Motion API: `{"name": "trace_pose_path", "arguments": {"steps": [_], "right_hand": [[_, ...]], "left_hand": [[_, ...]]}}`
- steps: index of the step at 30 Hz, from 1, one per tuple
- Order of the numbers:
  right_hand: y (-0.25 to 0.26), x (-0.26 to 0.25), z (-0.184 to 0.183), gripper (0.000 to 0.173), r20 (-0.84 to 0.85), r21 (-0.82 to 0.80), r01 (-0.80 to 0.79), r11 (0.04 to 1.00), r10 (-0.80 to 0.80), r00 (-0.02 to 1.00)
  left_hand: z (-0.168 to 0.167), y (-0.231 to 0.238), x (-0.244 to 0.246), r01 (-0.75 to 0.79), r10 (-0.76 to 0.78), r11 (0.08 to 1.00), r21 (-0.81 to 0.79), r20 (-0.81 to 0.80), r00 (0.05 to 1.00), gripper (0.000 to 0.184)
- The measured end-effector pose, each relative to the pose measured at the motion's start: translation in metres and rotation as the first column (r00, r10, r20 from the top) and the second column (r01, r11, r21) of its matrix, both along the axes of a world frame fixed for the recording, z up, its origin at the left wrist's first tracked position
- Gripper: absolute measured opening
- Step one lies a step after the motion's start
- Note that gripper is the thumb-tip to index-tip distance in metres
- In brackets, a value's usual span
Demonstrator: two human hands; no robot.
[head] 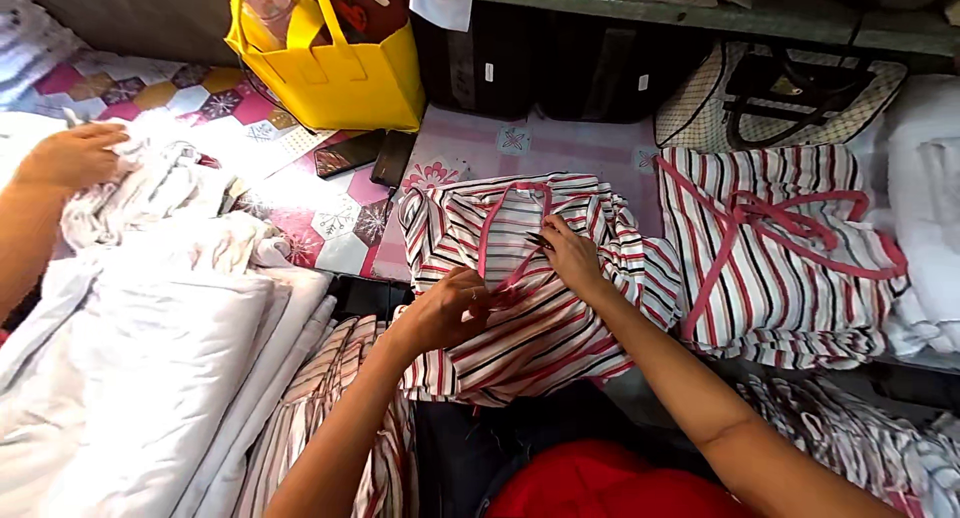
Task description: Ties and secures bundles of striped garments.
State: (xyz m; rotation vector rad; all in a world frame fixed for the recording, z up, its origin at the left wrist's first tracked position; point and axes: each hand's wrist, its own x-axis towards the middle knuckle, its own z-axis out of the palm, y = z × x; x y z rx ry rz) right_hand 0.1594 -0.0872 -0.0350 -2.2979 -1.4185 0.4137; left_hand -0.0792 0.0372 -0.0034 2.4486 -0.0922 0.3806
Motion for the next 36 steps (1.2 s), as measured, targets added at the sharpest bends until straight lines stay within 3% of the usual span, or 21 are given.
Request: {"name": "trace_pose_path", "arguments": {"steps": [2, 4, 7, 8, 9, 11, 12, 14, 17, 19, 21, 25, 27, 29, 30, 31, 32, 33, 34, 36], "right_hand": [[-0.001, 0.003, 0.003, 0.023, -0.014, 0.023, 0.012, 1.000, -0.011, 1.000], [-0.004, 0.008, 0.008, 0.024, -0.016, 0.046, 0.031, 0.998, -0.031, 0.999], [-0.009, 0.020, 0.013, 0.025, -0.006, 0.096, 0.047, 0.994, -0.047, 0.999], [-0.010, 0.024, 0.015, 0.025, -0.040, 0.112, 0.044, 0.993, -0.039, 0.998], [-0.011, 0.026, 0.016, 0.024, -0.076, 0.129, 0.035, 0.991, -0.025, 0.997], [-0.012, 0.025, 0.020, 0.022, -0.142, 0.149, 0.017, 0.989, 0.004, 0.990], [-0.013, 0.023, 0.022, 0.022, -0.168, 0.146, 0.011, 0.989, 0.014, 0.986], [-0.012, 0.019, 0.026, 0.018, -0.199, 0.103, 0.018, 0.995, 0.002, 0.980], [-0.015, 0.016, 0.029, 0.017, -0.189, 0.057, 0.028, 0.998, -0.016, 0.982], [-0.018, 0.016, 0.030, 0.017, -0.168, 0.081, 0.027, 0.996, -0.013, 0.986], [-0.023, 0.018, 0.029, 0.017, -0.146, 0.095, 0.025, 0.995, -0.011, 0.989], [-0.029, 0.025, 0.025, 0.017, -0.141, 0.132, 0.018, 0.991, 0.001, 0.990], [-0.031, 0.025, 0.027, 0.018, -0.165, 0.141, 0.012, 0.990, 0.012, 0.986], [-0.035, 0.021, 0.030, 0.017, -0.200, 0.164, 0.009, 0.986, 0.024, 0.980], [-0.038, 0.018, 0.032, 0.017, -0.214, 0.174, 0.010, 0.985, 0.028, 0.976], [-0.041, 0.015, 0.034, 0.016, -0.226, 0.182, 0.014, 0.983, 0.028, 0.974], [-0.045, 0.013, 0.036, 0.016, -0.231, 0.190, 0.017, 0.982, 0.028, 0.972], [-0.049, 0.012, 0.038, 0.016, -0.228, 0.204, 0.017, 0.979, 0.030, 0.973], [-0.053, 0.010, 0.039, 0.016, -0.220, 0.228, 0.016, 0.974, 0.035, 0.975], [-0.060, 0.007, 0.042, 0.016, -0.185, 0.291, -0.001, 0.957, 0.058, 0.981]], "left_hand": [[0.017, -0.002, -0.012, -0.145, 0.147, 0.964, 0.224, 0.006, 0.989, 0.018], [0.039, -0.002, -0.031, -0.310, 0.331, 0.851, 0.424, 0.026, 0.943, 0.022], [0.072, -0.001, -0.084, -0.578, 0.624, 0.651, 0.492, 0.087, 0.777, 0.033], [0.082, -0.002, -0.104, -0.632, 0.712, 0.602, 0.488, 0.032, 0.702, 0.037], [0.093, -0.006, -0.120, -0.645, 0.773, 0.598, 0.476, -0.129, 0.622, 0.038], [0.118, -0.021, -0.115, -0.650, 0.737, 0.655, 0.386, -0.519, 0.434, 0.035], [0.121, -0.027, -0.098, -0.641, 0.686, 0.682, 0.351, -0.610, 0.397, 0.037], [0.107, -0.033, -0.053, -0.612, 0.634, 0.743, 0.271, -0.578, 0.514, 0.034], [0.050, -0.033, 0.030, -0.566, 0.573, 0.812, 0.142, -0.382, 0.725, 0.038], [0.009, -0.032, 0.067, -0.480, 0.496, 0.864, 0.152, -0.419, 0.760, 0.043], [-0.009, -0.035, 0.076, -0.450, 0.466, 0.879, 0.157, -0.480, 0.743, 0.028], [0.008, -0.048, 0.032, -0.593, 0.598, 0.801, 0.079, -0.126, 0.791, 0.014], [0.025, -0.067, 0.001, -0.602, 0.608, 0.792, 0.099, -0.033, 0.794, 0.015], [0.045, -0.093, -0.024, -0.523, 0.543, 0.839, 0.149, -0.186, 0.819, 0.013], [0.058, -0.104, -0.033, -0.426, 0.436, 0.897, 0.122, -0.411, 0.801, 0.014], [0.071, -0.109, -0.037, -0.302, 0.246, 0.953, 0.023, -0.642, 0.726, 0.017], [0.076, -0.108, -0.036, -0.186, 0.044, 0.977, -0.107, -0.750, 0.660, 0.020], [0.076, -0.105, -0.034, -0.119, -0.080, 0.970, -0.214, -0.735, 0.673, 0.025], [0.074, -0.100, -0.032, -0.107, -0.107, 0.954, -0.280, -0.653, 0.750, 0.025], [0.067, -0.083, -0.013, -0.275, 0.121, 0.928, -0.252, -0.493, 0.862, 0.019]]}}
